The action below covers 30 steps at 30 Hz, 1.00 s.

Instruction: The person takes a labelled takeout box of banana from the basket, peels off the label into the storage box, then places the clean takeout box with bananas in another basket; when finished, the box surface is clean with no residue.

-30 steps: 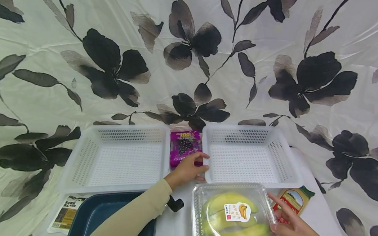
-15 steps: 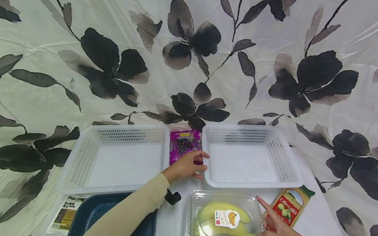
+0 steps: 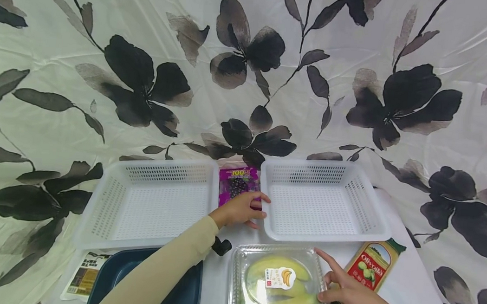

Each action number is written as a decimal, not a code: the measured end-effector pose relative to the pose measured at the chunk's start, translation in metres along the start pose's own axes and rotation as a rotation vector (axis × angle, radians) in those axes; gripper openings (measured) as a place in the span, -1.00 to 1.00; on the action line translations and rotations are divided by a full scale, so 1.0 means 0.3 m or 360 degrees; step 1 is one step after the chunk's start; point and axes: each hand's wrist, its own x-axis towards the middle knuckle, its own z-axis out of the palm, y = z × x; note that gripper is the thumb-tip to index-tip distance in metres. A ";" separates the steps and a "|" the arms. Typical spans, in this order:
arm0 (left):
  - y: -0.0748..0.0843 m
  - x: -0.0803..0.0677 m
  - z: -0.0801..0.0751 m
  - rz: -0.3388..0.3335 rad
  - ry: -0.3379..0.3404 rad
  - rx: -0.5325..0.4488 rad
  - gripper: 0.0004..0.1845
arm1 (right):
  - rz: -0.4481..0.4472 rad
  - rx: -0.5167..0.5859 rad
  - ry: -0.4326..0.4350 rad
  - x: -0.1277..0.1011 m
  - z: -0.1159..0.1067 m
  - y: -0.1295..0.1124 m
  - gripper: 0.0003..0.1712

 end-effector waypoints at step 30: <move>0.024 0.003 -0.002 -0.0012 0.0003 0.0138 -0.60 | -0.0009 -0.0100 0.0089 0.067 0.018 -0.025 0.16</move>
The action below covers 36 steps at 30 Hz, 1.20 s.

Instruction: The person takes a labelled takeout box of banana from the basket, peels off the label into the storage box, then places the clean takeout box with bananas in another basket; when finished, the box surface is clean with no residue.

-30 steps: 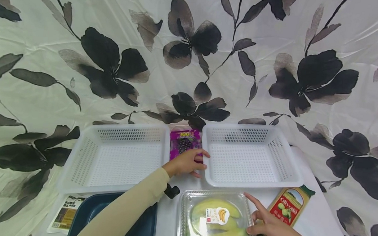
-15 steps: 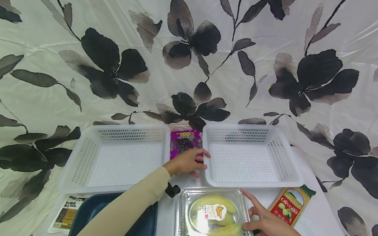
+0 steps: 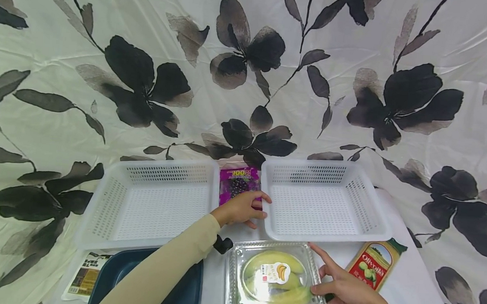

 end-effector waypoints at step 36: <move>-0.135 -0.403 0.108 0.0569 0.0657 0.0396 -0.63 | -0.0849 -0.1741 0.0349 0.086 0.163 -0.335 -0.69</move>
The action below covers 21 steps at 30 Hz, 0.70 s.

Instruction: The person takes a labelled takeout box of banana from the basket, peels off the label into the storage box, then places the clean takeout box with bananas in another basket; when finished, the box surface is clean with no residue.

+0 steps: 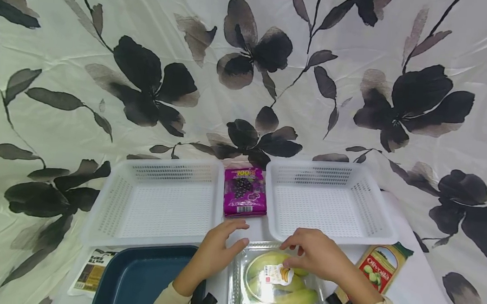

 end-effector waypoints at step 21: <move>-0.077 -0.060 0.046 -0.0028 -0.0007 0.0010 -0.56 | -0.0248 0.0039 -0.0345 0.171 0.108 -0.041 -0.76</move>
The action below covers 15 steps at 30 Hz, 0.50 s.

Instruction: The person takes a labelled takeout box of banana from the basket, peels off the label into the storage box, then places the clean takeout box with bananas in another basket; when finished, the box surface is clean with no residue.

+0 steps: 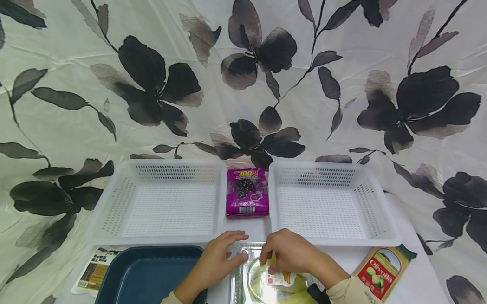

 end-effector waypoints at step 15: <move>-0.007 0.000 0.012 -0.0044 -0.0028 -0.0088 -0.63 | 0.0083 0.0031 0.0004 -0.001 0.015 0.011 -0.78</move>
